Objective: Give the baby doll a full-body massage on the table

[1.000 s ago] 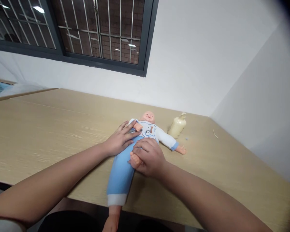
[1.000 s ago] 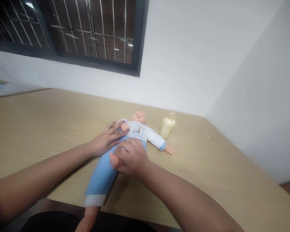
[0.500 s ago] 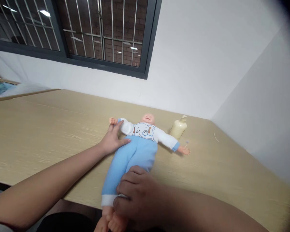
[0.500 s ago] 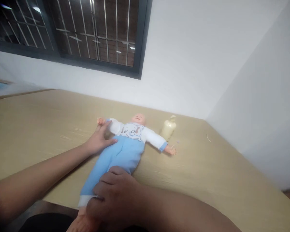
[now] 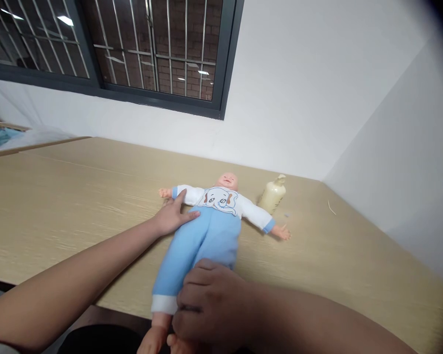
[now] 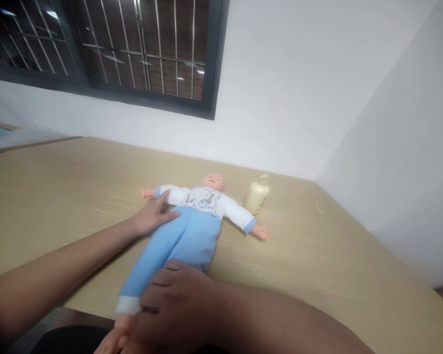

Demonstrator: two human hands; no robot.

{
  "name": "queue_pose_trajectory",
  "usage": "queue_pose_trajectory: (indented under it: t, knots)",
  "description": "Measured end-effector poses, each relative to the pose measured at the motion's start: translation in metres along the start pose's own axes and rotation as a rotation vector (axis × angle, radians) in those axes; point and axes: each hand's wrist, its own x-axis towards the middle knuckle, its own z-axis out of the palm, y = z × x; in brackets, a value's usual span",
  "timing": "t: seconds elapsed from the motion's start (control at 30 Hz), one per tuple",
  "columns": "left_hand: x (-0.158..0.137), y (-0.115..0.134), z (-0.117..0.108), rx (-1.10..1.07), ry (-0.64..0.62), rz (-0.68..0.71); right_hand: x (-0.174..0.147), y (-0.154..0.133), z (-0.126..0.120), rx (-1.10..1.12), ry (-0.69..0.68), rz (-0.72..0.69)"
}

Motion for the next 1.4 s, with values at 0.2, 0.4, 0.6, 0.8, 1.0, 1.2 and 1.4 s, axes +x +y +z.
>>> queue_pose_trajectory:
  t: [0.2, 0.4, 0.6, 0.8, 1.0, 1.2, 1.4]
  knots:
    - [-0.002, 0.010, -0.006, 0.208, 0.074, 0.300, -0.002, 0.022, -0.028, -0.079, 0.305, 0.204]
    - [0.000, 0.017, 0.000, 0.320, 0.044, 0.728, -0.016, 0.062, -0.015, -0.188, 0.370, 0.367]
    - [-0.002, 0.021, 0.002, 0.291, 0.045, 0.738, -0.021, 0.067, -0.004, -0.159, 0.326, 0.372]
    - [-0.003, 0.011, -0.002, 0.130, 0.114, 0.422, -0.010, 0.040, -0.022, -0.141, 0.198, 0.285]
    - [0.008, -0.007, -0.003, -0.008, 0.086, 0.085, -0.002, 0.003, -0.025, 0.011, -0.134, 0.171]
    - [0.009, -0.011, -0.016, 0.197, 0.004, 0.016, -0.001, -0.005, -0.013, -0.005, -0.257, 0.155]
    - [0.001, -0.007, -0.025, 0.478, -0.005, 0.083, -0.003, -0.008, 0.001, -0.108, -0.194, 0.117]
